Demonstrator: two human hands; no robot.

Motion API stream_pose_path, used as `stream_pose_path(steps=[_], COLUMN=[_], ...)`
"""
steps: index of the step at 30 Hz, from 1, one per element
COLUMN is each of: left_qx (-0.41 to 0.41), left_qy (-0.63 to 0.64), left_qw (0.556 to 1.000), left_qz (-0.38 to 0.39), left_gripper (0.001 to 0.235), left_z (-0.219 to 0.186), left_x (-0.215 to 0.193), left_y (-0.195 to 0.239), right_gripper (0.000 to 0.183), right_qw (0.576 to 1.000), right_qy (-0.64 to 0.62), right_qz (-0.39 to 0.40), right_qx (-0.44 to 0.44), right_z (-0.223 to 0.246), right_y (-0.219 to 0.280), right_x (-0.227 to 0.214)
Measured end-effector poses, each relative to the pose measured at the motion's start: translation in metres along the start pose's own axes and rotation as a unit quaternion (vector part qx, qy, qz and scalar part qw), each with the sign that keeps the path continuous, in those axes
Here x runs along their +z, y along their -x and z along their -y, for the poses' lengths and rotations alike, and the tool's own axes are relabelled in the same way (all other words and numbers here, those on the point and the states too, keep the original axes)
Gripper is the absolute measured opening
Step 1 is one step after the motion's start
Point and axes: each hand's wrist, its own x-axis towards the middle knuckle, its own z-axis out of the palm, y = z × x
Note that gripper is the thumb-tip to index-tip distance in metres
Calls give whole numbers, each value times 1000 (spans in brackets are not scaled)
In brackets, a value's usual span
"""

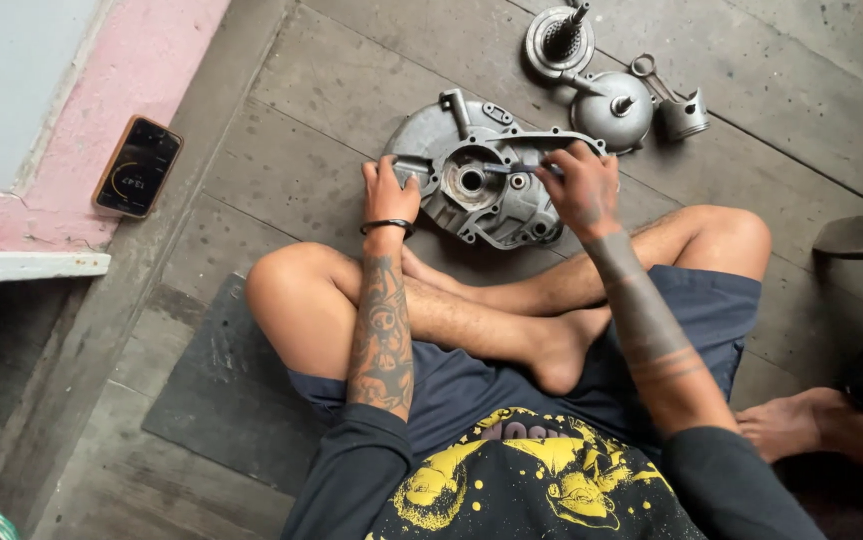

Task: The person sits on the floor and uses a small brush to clean the inside of a disassembled engine casing. They rotate the casing to access different areas and continue scrubbing the internal surfaces.

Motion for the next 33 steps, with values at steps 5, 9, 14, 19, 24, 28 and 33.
stream_pose_path(steps=[5, 9, 14, 19, 24, 28, 33], left_qx=[-11, -72, -156, -168, -175, -153, -131], left_qy=[49, 138, 183, 178, 144, 59, -26], left_qw=[999, 986, 970, 965, 970, 977, 974], left_qz=[-21, -52, 39, 99, 87, 139, 180], left_gripper=[45, 52, 70, 77, 60, 73, 93], left_z=[-6, 41, 63, 28, 53, 14, 17], left_x=[-4, 28, 46, 16, 34, 16, 44], left_y=[7, -19, -33, -3, 1, 33, 38], right_gripper=[15, 26, 50, 67, 63, 63, 65], right_qw=[977, 932, 946, 981, 998, 997, 997], right_qy=[-161, -279, -286, -160, -67, -66, -50], right_qz=[-80, -135, -91, -36, 4, -8, -41], right_qx=[114, 187, 120, 103, -20, -27, -42], right_z=[7, -2, 10, 27, 58, 52, 51], right_y=[61, 76, 78, 91, 99, 94, 93], right_x=[-10, -8, 10, 16, 11, 18, 20])
